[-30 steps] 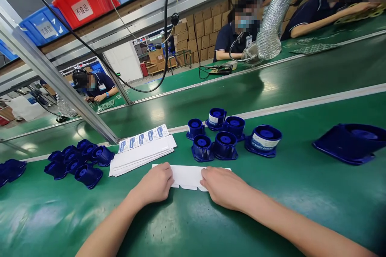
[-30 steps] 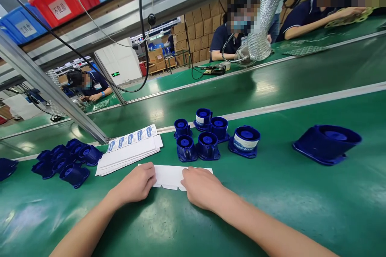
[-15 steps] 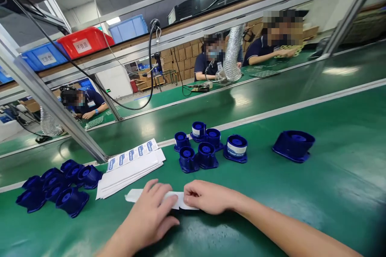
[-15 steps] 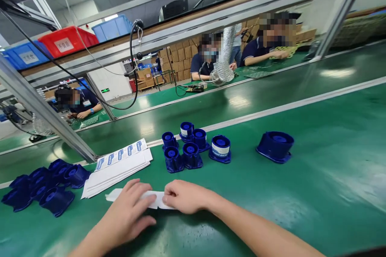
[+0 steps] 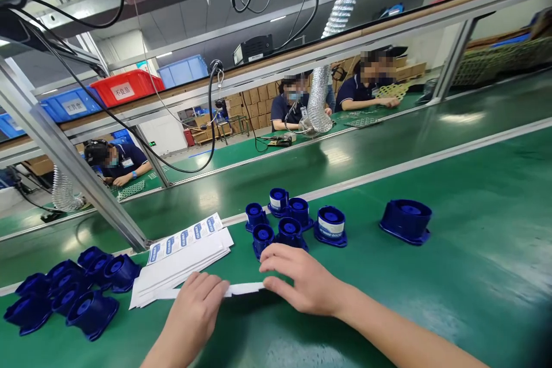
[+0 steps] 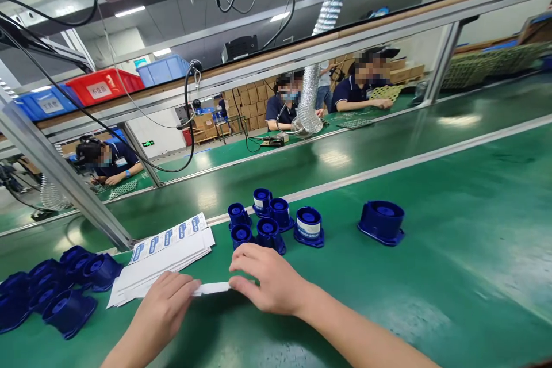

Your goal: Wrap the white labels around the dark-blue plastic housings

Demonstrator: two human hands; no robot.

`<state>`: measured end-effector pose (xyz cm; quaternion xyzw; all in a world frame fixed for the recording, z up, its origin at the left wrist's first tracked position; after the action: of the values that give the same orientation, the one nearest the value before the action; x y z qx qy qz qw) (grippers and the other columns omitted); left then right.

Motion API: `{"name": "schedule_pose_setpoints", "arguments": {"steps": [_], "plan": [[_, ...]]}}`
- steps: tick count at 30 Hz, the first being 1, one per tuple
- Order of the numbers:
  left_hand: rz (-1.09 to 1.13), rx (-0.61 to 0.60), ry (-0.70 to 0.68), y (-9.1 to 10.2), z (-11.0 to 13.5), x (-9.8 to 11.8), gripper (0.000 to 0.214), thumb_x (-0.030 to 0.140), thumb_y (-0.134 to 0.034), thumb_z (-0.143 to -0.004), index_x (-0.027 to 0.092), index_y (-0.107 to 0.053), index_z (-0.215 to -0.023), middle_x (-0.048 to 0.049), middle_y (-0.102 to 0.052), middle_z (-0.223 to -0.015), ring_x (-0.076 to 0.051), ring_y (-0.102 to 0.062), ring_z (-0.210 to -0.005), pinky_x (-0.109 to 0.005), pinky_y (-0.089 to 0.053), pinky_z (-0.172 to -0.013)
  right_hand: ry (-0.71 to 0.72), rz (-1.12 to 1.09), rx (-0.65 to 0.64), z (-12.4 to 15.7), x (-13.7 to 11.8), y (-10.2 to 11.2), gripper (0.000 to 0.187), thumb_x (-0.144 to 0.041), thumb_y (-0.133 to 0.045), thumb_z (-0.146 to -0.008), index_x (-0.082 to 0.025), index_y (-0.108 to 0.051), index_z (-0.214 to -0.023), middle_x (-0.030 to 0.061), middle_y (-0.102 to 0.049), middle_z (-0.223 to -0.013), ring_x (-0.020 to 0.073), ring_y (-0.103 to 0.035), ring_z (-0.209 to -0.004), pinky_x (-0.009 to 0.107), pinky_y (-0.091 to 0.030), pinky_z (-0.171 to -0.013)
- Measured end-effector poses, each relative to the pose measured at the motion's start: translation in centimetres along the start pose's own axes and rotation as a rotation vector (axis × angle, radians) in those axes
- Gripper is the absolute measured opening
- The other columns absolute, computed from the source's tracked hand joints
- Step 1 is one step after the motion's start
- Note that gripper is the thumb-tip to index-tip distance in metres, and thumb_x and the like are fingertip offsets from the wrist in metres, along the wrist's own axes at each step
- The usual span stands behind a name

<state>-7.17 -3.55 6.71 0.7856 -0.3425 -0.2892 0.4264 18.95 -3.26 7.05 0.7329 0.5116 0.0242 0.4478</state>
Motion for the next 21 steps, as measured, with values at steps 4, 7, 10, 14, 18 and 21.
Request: {"name": "schedule_pose_setpoints", "arguments": {"steps": [4,7,10,14,18,21], "plan": [[-0.011,0.005,0.050,0.1,0.3,-1.2,0.023,0.010,-0.043,-0.105,0.020,-0.061,-0.115,-0.0084,-0.074,-0.093,-0.024,-0.067,-0.076,-0.038,-0.051,-0.067,0.166,0.244,0.101,0.4,0.2,-1.0,0.015,-0.022,-0.060,-0.103,-0.019,-0.074,-0.098,0.0135,-0.072,-0.109,0.0258,-0.068,-0.095,0.038,-0.057,-0.078],[0.006,0.016,0.063,0.1,0.4,-1.5,0.023,0.012,-0.044,-0.105,0.021,-0.062,-0.116,-0.0089,-0.075,-0.096,-0.024,-0.067,-0.077,-0.038,-0.051,-0.068,0.214,0.340,0.140,0.3,0.2,-1.8,0.019,-0.014,-0.056,-0.103,-0.018,-0.073,-0.095,0.0131,-0.073,-0.106,0.0253,-0.066,-0.092,0.038,-0.058,-0.077],[0.028,0.011,0.076,0.0,0.5,-1.8,0.026,0.011,-0.043,-0.105,0.021,-0.066,-0.114,-0.0091,-0.076,-0.094,-0.024,-0.067,-0.076,-0.037,-0.050,-0.067,0.257,0.368,0.151,0.2,0.1,-2.1,0.024,-0.009,-0.050,-0.103,-0.017,-0.072,-0.095,0.0127,-0.072,-0.106,0.0251,-0.064,-0.094,0.038,-0.059,-0.078],[0.221,-0.094,0.202,0.8,0.4,-3.3,0.027,0.017,-0.047,-0.104,0.022,-0.073,-0.105,-0.0090,-0.076,-0.091,-0.024,-0.070,-0.080,-0.035,-0.053,-0.070,0.347,0.237,0.162,0.2,-0.6,-1.8,0.022,-0.006,-0.055,-0.100,-0.020,-0.071,-0.095,0.0120,-0.068,-0.112,0.0261,-0.058,-0.108,0.041,-0.059,-0.089],[0.411,-0.225,0.488,2.6,0.9,-6.2,0.019,0.028,-0.060,-0.097,0.023,-0.078,-0.098,-0.0080,-0.079,-0.096,-0.026,-0.074,-0.091,-0.034,-0.057,-0.082,0.353,0.024,0.247,0.2,-1.6,-1.7,0.020,-0.006,-0.065,-0.094,-0.025,-0.074,-0.094,0.0098,-0.064,-0.119,0.0267,-0.055,-0.113,0.043,-0.056,-0.093],[0.414,-0.303,0.630,3.3,1.8,-8.5,0.020,0.034,-0.064,-0.093,0.024,-0.080,-0.100,-0.0066,-0.081,-0.102,-0.028,-0.074,-0.096,-0.036,-0.056,-0.086,0.333,-0.127,0.317,0.0,-1.7,-2.2,0.019,-0.009,-0.069,-0.092,-0.027,-0.076,-0.093,0.0079,-0.062,-0.119,0.0269,-0.057,-0.113,0.045,-0.056,-0.095]]}}
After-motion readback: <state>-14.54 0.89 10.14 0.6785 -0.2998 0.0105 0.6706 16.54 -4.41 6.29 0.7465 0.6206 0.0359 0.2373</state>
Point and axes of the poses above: each hand's wrist, its own z-axis away from the middle knuckle, its own y-axis out of the back of the hand, x = y × z, the point moved 3 cm from there along -z, towards the middle knuckle
